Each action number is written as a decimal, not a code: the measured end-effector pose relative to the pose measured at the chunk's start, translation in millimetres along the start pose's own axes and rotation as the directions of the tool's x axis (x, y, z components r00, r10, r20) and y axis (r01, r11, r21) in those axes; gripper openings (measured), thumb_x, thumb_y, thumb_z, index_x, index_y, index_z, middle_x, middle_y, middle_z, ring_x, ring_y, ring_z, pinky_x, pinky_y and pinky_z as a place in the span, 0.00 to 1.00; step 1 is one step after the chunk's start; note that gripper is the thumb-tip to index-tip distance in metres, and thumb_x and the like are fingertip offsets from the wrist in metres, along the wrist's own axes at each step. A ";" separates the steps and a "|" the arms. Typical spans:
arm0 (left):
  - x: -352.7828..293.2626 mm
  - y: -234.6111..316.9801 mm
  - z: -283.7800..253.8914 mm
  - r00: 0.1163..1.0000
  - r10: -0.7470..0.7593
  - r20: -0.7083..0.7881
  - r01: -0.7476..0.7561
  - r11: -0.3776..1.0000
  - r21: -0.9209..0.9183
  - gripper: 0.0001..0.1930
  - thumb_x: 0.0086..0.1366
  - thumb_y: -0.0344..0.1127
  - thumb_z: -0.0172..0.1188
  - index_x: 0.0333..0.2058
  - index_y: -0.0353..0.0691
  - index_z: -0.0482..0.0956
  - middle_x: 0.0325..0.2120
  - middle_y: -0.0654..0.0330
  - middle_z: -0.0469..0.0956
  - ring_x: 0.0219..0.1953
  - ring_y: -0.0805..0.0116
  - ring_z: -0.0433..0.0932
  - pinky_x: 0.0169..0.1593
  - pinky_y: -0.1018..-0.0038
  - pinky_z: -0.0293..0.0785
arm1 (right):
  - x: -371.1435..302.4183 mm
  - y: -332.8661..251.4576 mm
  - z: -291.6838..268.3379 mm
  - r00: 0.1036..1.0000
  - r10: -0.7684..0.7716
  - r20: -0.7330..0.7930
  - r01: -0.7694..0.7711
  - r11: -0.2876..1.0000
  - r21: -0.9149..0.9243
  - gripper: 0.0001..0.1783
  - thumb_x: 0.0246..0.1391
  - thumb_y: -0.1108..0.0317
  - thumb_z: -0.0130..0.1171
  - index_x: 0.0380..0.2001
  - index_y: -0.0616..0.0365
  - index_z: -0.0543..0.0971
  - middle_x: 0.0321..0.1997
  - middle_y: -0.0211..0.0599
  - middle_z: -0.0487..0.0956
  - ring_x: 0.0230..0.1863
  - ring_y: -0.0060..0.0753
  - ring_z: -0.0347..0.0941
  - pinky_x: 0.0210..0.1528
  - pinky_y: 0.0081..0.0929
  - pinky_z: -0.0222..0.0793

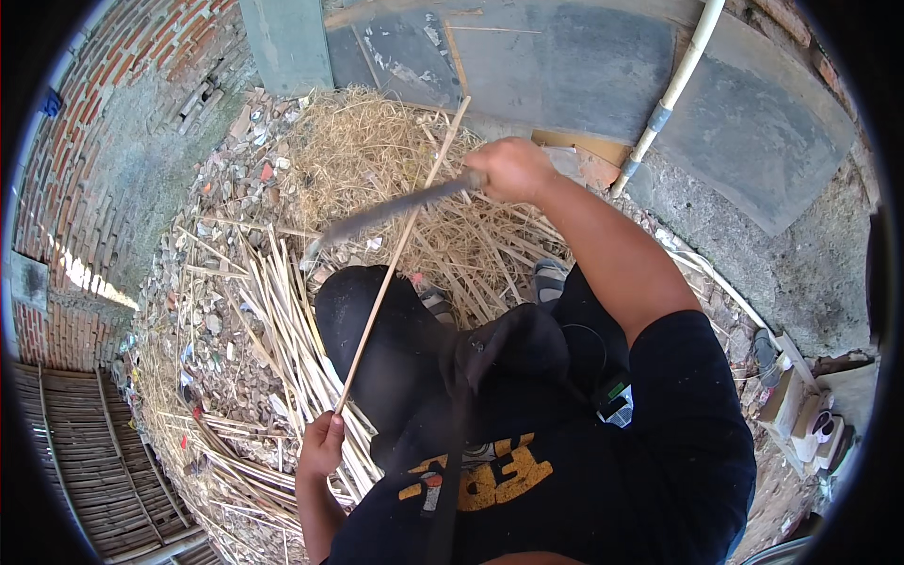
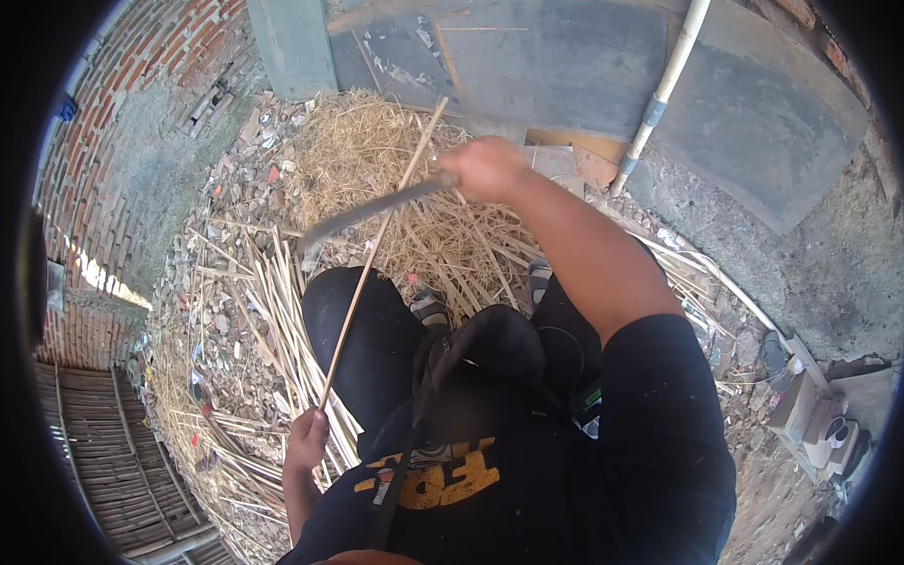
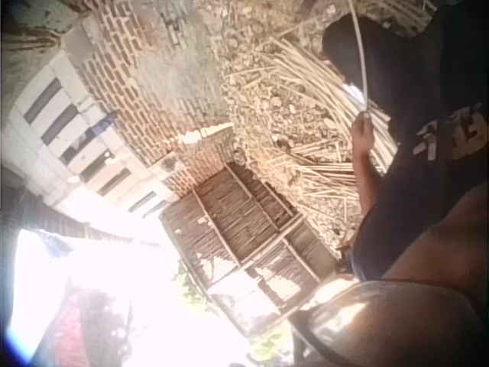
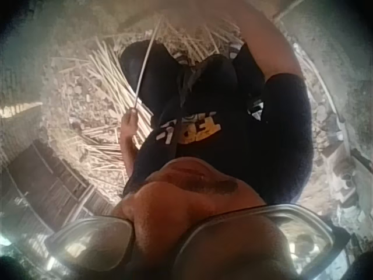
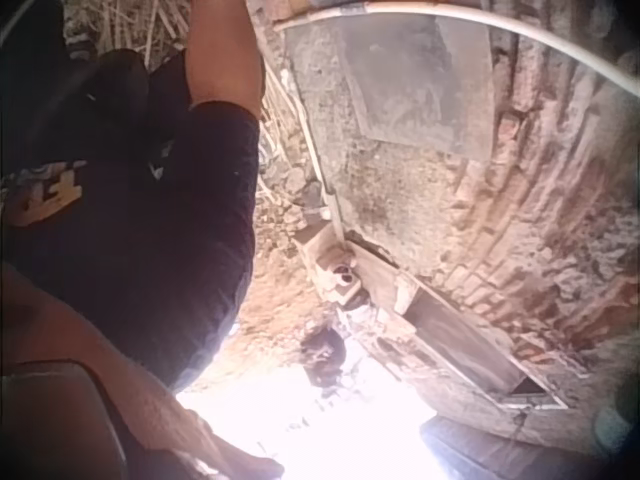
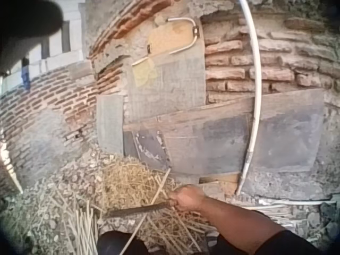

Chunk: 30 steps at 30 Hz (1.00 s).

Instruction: The person uses a cleaver-like blade to shave and thin down long strips of bamboo while sitting on a pile of wood shavings.

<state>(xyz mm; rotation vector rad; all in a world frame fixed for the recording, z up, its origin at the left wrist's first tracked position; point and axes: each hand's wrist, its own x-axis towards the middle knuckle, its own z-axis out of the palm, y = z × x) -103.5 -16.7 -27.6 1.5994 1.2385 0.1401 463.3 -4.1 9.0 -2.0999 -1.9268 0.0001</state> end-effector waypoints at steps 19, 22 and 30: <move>1.5 25.8 22.6 0.935 0.276 -0.223 -0.162 0.892 0.423 0.25 0.74 0.50 0.56 0.23 0.36 0.67 0.13 0.51 0.68 0.15 0.57 0.67 0.23 0.62 0.64 | -7.0 -21.4 -26.4 0.999 -0.024 0.038 0.024 1.000 0.004 0.12 0.48 0.65 0.64 0.38 0.48 0.81 0.35 0.40 0.85 0.40 0.48 0.83 0.41 0.48 0.78; -0.4 25.7 29.4 0.908 0.316 -0.276 -0.120 0.826 0.551 0.24 0.72 0.48 0.58 0.23 0.36 0.67 0.14 0.45 0.70 0.17 0.44 0.71 0.24 0.58 0.66 | -7.6 -29.9 -32.4 0.987 -0.006 0.161 0.016 0.998 -0.061 0.15 0.49 0.66 0.62 0.43 0.46 0.82 0.36 0.42 0.85 0.41 0.47 0.83 0.44 0.47 0.78; 3.1 31.8 28.5 0.906 0.309 -0.290 -0.095 0.815 0.572 0.23 0.71 0.47 0.60 0.23 0.36 0.68 0.14 0.44 0.71 0.18 0.40 0.72 0.24 0.57 0.66 | -1.8 4.9 -14.7 0.960 0.275 -0.052 -0.274 0.961 0.031 0.17 0.54 0.66 0.60 0.48 0.48 0.82 0.37 0.44 0.85 0.40 0.47 0.83 0.45 0.46 0.79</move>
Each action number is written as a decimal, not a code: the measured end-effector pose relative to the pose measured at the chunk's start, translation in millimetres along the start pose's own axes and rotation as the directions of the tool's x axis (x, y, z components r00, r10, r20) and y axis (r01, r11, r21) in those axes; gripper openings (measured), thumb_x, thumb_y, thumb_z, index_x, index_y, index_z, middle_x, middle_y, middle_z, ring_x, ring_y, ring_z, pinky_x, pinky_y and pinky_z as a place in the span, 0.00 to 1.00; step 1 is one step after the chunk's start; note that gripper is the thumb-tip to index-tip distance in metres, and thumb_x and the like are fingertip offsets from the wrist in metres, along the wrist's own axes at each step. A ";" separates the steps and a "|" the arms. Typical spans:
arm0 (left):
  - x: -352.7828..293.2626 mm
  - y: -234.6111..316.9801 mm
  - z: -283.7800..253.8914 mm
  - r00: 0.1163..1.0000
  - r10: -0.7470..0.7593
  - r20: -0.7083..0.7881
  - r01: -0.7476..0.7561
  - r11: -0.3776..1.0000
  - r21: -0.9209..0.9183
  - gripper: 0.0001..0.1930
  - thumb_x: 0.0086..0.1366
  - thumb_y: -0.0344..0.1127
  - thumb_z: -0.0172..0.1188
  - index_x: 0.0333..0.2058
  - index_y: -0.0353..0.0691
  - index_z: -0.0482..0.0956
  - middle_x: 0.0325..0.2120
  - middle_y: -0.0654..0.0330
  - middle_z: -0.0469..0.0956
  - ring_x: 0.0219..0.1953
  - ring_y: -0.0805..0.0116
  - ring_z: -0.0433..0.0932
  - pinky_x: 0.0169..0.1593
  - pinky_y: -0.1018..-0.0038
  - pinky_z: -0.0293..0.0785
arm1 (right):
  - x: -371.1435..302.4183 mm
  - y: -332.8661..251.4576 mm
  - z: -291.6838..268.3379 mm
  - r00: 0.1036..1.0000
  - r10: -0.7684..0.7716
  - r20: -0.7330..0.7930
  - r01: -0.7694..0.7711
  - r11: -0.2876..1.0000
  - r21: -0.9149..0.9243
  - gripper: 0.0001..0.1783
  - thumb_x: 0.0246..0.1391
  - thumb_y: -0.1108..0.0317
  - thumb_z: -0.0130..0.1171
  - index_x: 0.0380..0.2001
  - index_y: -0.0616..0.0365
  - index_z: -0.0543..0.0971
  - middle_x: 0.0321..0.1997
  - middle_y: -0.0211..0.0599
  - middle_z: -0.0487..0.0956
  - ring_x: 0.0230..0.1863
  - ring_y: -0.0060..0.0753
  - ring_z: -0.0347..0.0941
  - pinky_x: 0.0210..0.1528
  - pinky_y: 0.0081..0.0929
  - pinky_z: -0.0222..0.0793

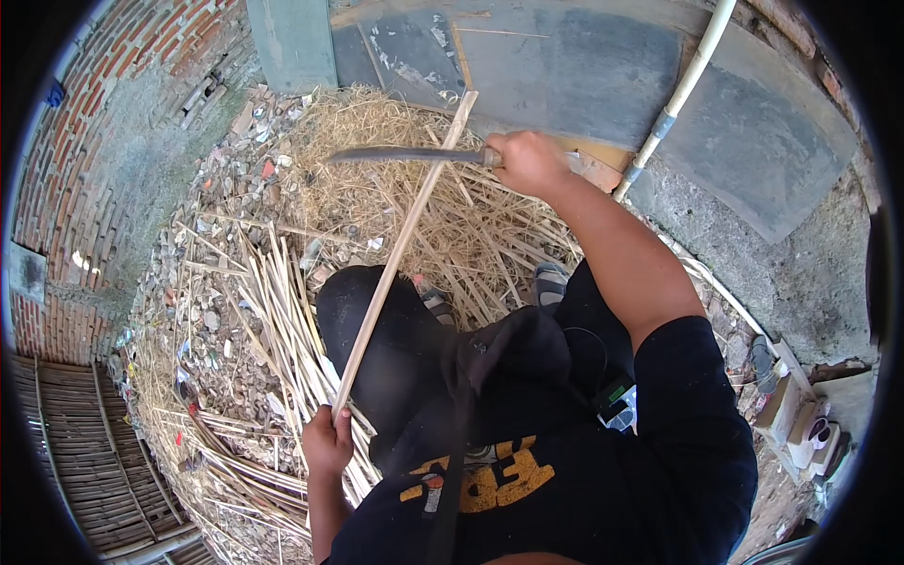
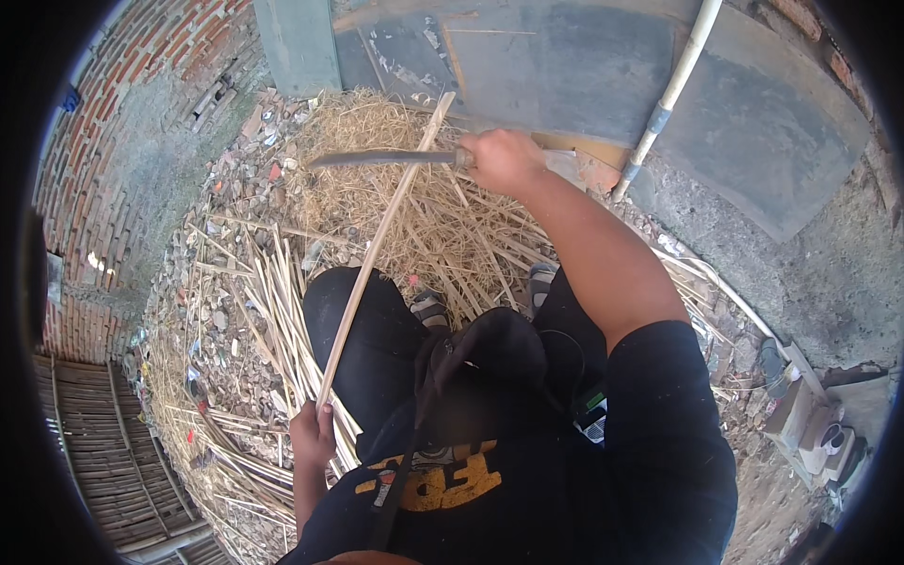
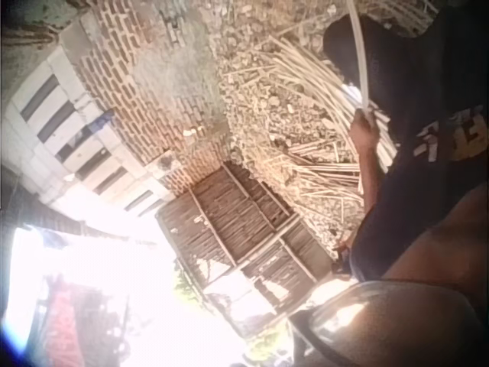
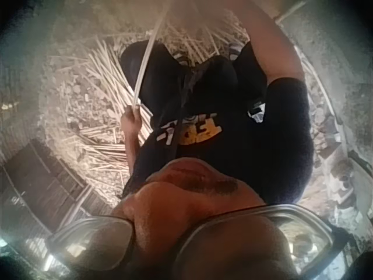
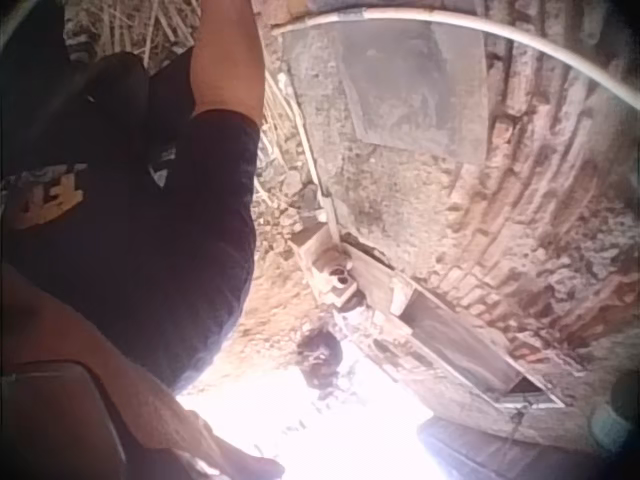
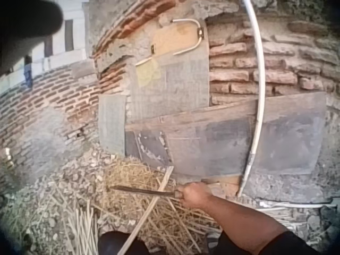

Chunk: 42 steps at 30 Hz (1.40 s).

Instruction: The person uses a cleaver-like blade to shave and thin down long strips of bamboo while sitting on a pile of wood shavings.

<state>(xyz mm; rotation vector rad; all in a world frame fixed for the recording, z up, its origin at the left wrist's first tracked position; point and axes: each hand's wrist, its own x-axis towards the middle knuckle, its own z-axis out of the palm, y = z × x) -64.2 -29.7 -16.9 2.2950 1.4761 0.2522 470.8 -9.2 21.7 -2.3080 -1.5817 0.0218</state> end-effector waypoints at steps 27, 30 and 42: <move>4.3 -6.4 -10.1 0.997 0.008 0.075 0.004 0.988 -0.156 0.25 0.73 0.49 0.57 0.24 0.34 0.69 0.14 0.49 0.69 0.17 0.56 0.67 0.25 0.61 0.66 | 7.6 20.5 16.1 0.980 0.011 -0.201 0.000 0.999 0.055 0.14 0.51 0.65 0.63 0.43 0.50 0.81 0.33 0.43 0.83 0.37 0.51 0.82 0.42 0.47 0.79; 4.0 -9.4 -4.1 0.997 0.010 0.082 0.006 0.981 -0.193 0.25 0.73 0.49 0.57 0.24 0.34 0.68 0.14 0.50 0.68 0.17 0.58 0.65 0.25 0.62 0.65 | 1.7 -4.8 13.8 0.964 -0.199 -0.174 0.202 0.979 -0.002 0.10 0.52 0.65 0.63 0.39 0.48 0.81 0.31 0.40 0.83 0.35 0.49 0.82 0.40 0.47 0.79; 0.4 -20.3 -11.9 0.997 0.075 0.004 -0.074 0.991 -0.111 0.24 0.73 0.48 0.57 0.23 0.35 0.69 0.12 0.48 0.69 0.15 0.52 0.67 0.23 0.61 0.65 | 9.8 22.7 11.5 0.987 -0.003 -0.160 0.000 1.000 -0.017 0.12 0.52 0.66 0.61 0.41 0.50 0.80 0.35 0.42 0.84 0.39 0.49 0.82 0.43 0.47 0.79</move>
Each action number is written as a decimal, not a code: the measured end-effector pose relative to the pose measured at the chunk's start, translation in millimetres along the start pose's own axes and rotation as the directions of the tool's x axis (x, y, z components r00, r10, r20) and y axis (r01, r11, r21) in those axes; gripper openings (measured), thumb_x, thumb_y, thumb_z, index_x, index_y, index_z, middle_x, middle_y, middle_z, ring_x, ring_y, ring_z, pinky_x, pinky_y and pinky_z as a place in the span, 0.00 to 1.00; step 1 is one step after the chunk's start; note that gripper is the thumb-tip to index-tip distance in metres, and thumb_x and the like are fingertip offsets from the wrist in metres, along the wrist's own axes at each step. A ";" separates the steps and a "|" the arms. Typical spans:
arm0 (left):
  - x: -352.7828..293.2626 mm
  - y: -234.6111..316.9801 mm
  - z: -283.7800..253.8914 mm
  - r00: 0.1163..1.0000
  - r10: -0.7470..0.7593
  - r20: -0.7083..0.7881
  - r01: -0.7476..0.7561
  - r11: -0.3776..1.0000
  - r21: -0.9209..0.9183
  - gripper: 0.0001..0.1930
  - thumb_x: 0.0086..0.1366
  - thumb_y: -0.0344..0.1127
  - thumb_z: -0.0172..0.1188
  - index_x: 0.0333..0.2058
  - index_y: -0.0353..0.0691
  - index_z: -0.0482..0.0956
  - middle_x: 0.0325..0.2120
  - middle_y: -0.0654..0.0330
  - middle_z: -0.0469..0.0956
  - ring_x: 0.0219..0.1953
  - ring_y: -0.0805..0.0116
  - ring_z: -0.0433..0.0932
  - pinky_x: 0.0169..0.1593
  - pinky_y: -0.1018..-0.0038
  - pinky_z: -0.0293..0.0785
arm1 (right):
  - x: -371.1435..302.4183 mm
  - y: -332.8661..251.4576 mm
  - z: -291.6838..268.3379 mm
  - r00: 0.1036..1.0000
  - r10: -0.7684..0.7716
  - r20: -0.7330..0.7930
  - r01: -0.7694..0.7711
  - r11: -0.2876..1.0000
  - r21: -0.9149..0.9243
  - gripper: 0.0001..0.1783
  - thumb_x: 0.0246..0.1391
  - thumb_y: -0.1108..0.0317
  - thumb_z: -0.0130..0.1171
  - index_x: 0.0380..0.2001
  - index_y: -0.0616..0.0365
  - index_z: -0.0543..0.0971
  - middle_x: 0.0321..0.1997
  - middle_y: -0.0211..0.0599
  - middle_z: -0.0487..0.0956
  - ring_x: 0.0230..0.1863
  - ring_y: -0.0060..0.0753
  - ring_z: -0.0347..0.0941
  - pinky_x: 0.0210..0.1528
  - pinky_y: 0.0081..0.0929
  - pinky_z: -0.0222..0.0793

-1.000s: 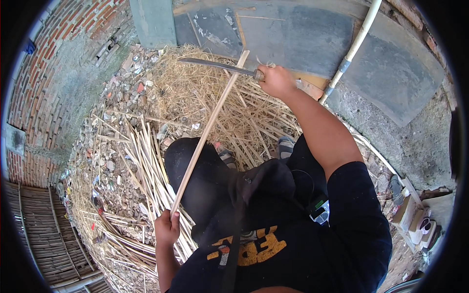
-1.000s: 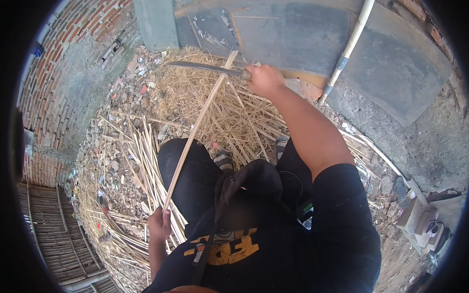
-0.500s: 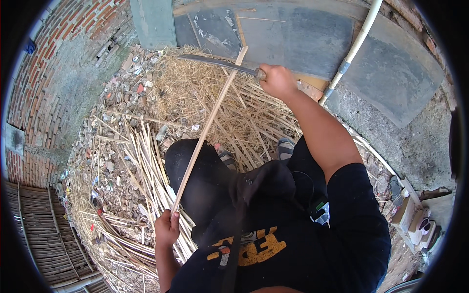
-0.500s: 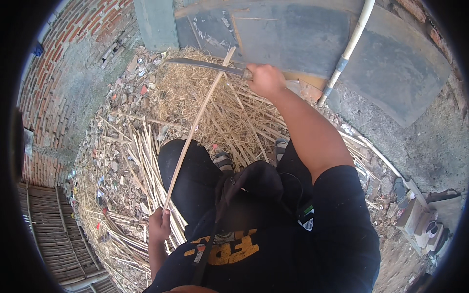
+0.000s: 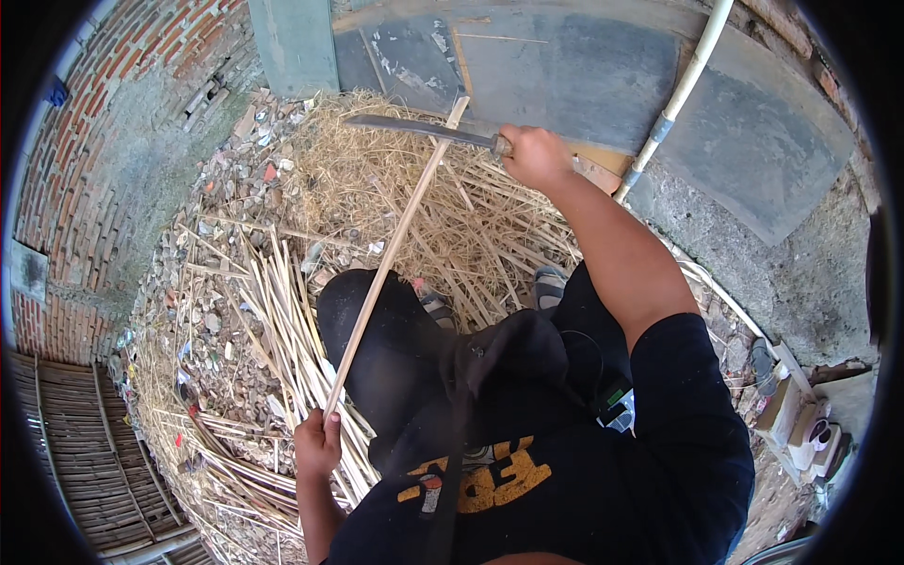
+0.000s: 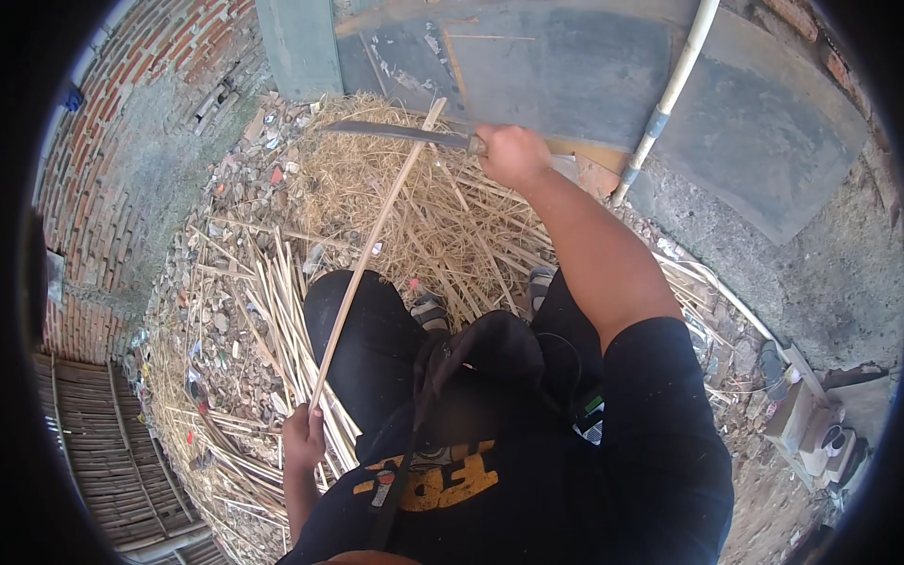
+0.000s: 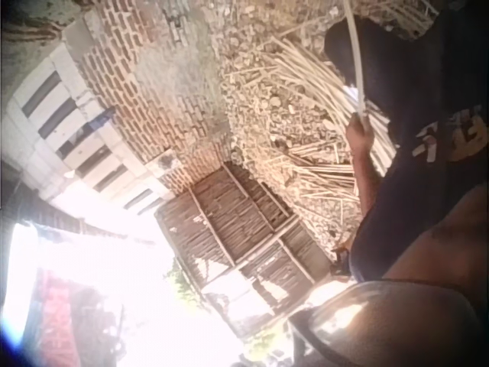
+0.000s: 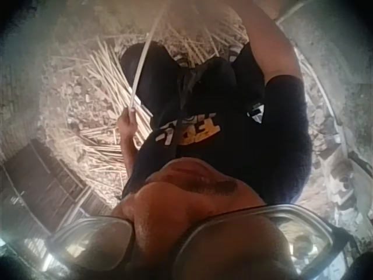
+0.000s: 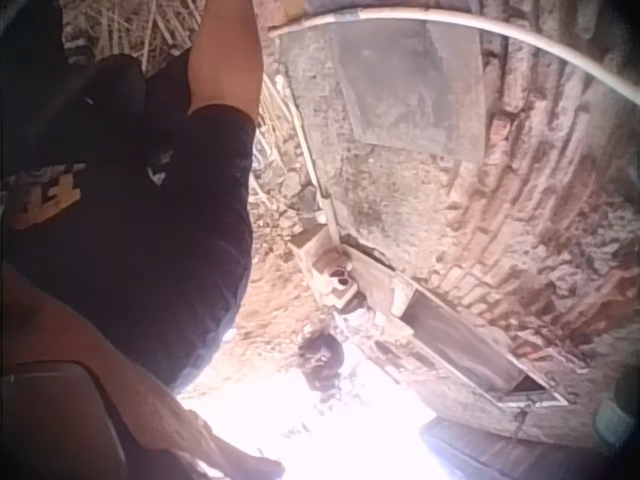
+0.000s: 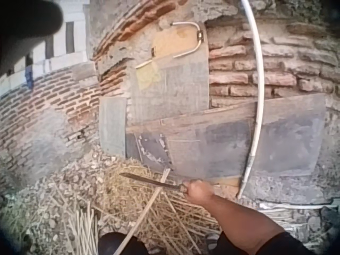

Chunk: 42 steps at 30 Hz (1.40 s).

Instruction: The person uses a cleaver-like blade to shave and thin down long strips of bamboo while sitting on a pile of wood shavings.

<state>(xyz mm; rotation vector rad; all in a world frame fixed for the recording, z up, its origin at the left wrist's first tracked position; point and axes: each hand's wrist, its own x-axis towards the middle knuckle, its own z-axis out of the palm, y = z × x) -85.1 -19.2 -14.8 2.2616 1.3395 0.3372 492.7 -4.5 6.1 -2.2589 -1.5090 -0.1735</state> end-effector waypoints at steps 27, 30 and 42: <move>-8.4 -15.4 -5.5 0.994 -0.068 0.085 0.072 0.997 -0.041 0.22 0.76 0.44 0.51 0.25 0.33 0.70 0.13 0.53 0.66 0.17 0.65 0.65 0.24 0.63 0.63 | 3.9 15.3 6.3 0.998 -0.020 0.062 0.013 0.993 0.118 0.10 0.54 0.66 0.61 0.41 0.47 0.80 0.34 0.41 0.84 0.39 0.44 0.83 0.43 0.43 0.80; -4.0 5.3 -13.2 0.997 -0.029 0.070 0.024 0.997 0.068 0.23 0.76 0.46 0.51 0.25 0.33 0.69 0.13 0.56 0.66 0.18 0.68 0.65 0.24 0.65 0.62 | 2.3 25.6 7.4 0.990 0.138 0.020 -0.137 0.990 -0.018 0.13 0.53 0.65 0.62 0.43 0.49 0.80 0.35 0.42 0.84 0.40 0.47 0.83 0.44 0.44 0.80; -16.4 -21.1 -3.5 0.993 -0.063 0.101 0.081 0.979 -0.186 0.24 0.75 0.48 0.54 0.23 0.36 0.67 0.12 0.60 0.64 0.18 0.74 0.60 0.22 0.68 0.59 | -3.8 3.6 11.6 0.928 -0.373 0.001 0.372 0.928 0.024 0.07 0.54 0.65 0.62 0.36 0.50 0.79 0.31 0.38 0.83 0.38 0.46 0.82 0.42 0.46 0.78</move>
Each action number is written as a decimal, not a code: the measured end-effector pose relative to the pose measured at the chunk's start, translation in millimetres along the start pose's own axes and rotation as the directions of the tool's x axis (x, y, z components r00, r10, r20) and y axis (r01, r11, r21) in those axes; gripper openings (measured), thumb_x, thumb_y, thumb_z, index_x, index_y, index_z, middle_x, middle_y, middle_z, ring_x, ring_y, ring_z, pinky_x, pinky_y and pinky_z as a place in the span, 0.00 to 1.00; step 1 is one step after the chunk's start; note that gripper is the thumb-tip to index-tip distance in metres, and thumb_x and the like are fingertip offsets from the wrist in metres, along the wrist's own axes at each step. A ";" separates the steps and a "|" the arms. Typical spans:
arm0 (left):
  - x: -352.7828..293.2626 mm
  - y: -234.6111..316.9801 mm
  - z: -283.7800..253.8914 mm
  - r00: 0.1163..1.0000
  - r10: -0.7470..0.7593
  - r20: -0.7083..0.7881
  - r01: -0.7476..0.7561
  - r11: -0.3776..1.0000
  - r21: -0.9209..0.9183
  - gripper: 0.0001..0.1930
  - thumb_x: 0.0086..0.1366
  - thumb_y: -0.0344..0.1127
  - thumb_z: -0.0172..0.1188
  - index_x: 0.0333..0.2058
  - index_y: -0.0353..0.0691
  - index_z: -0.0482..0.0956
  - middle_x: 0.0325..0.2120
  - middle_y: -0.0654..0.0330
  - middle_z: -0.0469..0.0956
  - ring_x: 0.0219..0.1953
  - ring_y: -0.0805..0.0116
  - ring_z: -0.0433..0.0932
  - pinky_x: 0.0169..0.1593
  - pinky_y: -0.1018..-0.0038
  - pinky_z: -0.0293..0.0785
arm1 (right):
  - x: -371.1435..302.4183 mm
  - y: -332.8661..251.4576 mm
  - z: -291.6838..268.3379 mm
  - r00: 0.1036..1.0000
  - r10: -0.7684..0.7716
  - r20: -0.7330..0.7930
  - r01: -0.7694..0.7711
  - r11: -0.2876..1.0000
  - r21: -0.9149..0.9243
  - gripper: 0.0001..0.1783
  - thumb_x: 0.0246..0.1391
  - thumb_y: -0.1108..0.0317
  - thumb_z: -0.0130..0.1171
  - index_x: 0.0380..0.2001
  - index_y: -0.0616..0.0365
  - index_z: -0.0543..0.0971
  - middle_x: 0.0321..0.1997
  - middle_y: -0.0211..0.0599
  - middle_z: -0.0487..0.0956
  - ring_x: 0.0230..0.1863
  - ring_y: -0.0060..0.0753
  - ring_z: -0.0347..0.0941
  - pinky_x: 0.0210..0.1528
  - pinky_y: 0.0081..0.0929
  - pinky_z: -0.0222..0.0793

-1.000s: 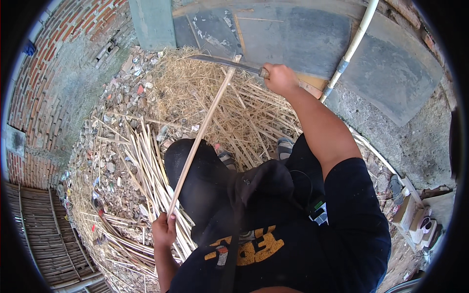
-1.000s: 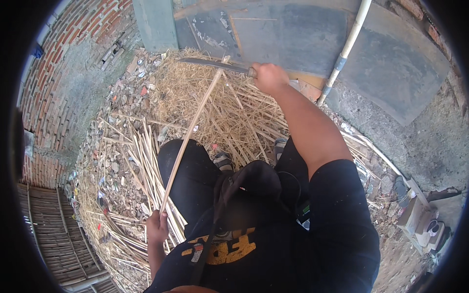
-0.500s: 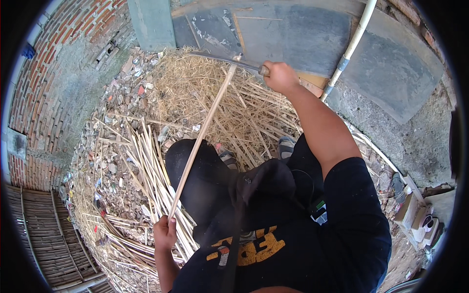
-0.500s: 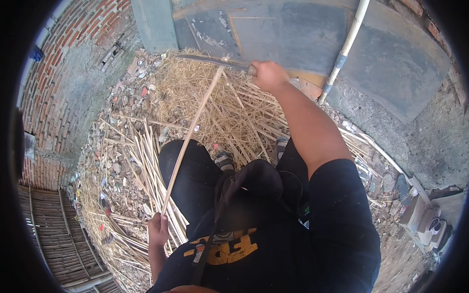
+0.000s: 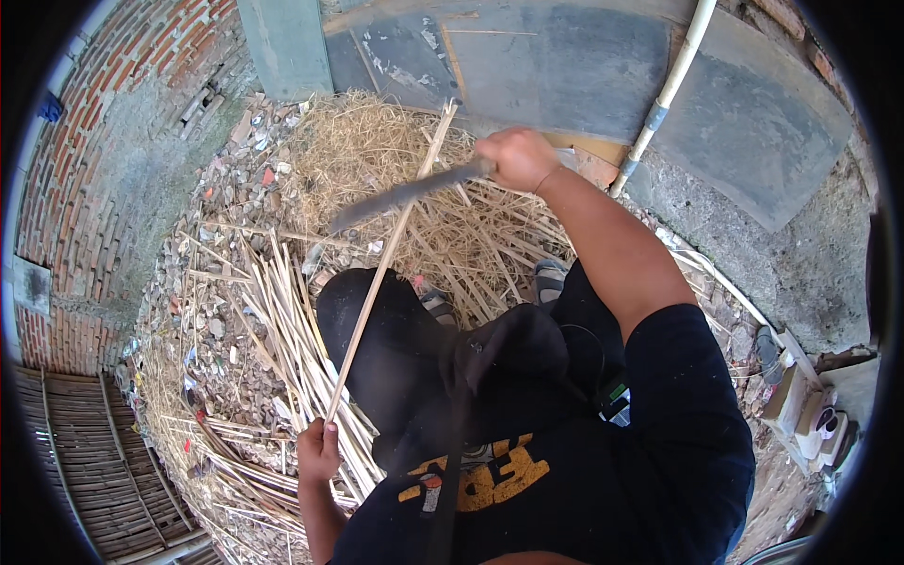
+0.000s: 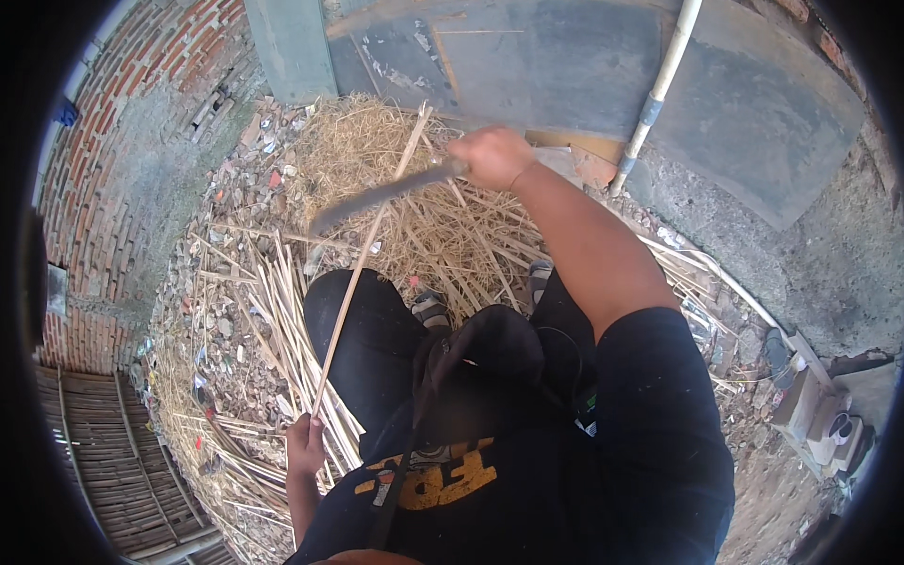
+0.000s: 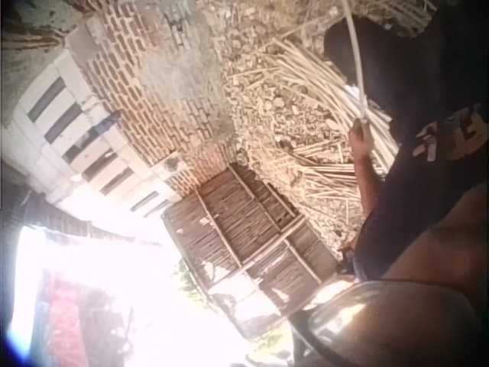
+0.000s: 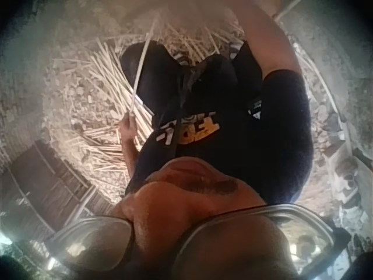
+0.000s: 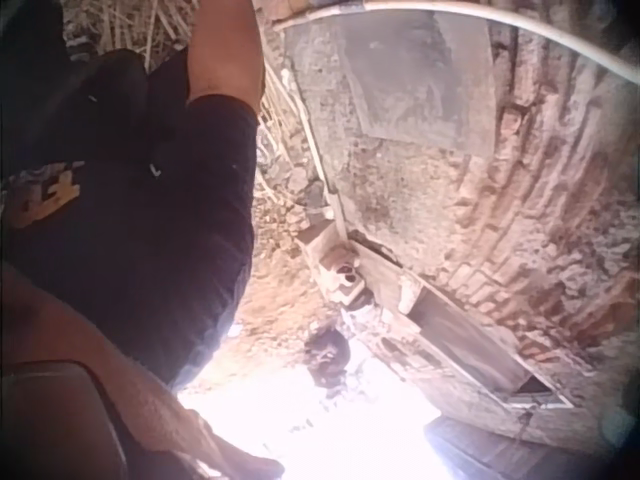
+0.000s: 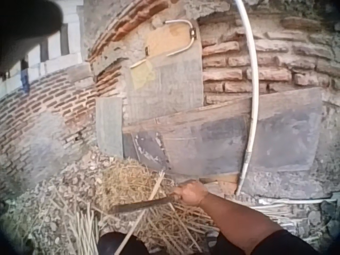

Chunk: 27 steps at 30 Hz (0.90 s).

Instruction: The person uses a cleaver-like blade to shave and thin down long strips of bamboo while sitting on a pile of wood shavings.

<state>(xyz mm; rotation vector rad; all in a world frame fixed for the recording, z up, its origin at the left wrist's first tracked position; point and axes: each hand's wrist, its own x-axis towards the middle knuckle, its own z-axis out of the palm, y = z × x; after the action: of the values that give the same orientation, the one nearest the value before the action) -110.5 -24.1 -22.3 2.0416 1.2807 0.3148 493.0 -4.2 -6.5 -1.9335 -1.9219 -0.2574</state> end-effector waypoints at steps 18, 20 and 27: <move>1.5 2.2 -6.0 0.999 0.020 -0.028 -0.019 0.998 0.053 0.22 0.74 0.44 0.55 0.23 0.35 0.69 0.11 0.58 0.66 0.17 0.73 0.60 0.22 0.68 0.60 | 5.3 -13.9 -9.9 0.983 0.124 0.135 -0.126 0.992 0.004 0.09 0.55 0.66 0.61 0.40 0.46 0.81 0.35 0.40 0.84 0.42 0.46 0.82 0.46 0.43 0.79; -0.8 0.6 -10.8 0.999 0.017 -0.029 -0.015 0.998 0.062 0.22 0.74 0.44 0.55 0.23 0.35 0.69 0.11 0.57 0.66 0.17 0.72 0.61 0.22 0.67 0.60 | 7.7 15.7 -13.4 0.795 0.586 0.157 -0.600 0.797 0.062 0.11 0.59 0.63 0.58 0.44 0.49 0.81 0.40 0.46 0.85 0.46 0.48 0.82 0.51 0.43 0.78; -6.0 6.9 -3.1 0.996 0.042 -0.081 -0.028 0.986 0.165 0.22 0.73 0.45 0.55 0.23 0.34 0.70 0.12 0.53 0.68 0.15 0.62 0.66 0.23 0.64 0.63 | -20.4 78.1 5.3 0.446 0.895 0.001 -0.853 0.425 0.303 0.21 0.51 0.59 0.61 0.46 0.59 0.81 0.43 0.51 0.85 0.48 0.49 0.82 0.50 0.43 0.77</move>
<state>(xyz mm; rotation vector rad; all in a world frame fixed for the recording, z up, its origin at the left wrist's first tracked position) -110.3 -29.8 -14.6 2.2119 1.3626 0.3236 568.6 -18.7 -31.3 -2.3319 -0.5506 0.1575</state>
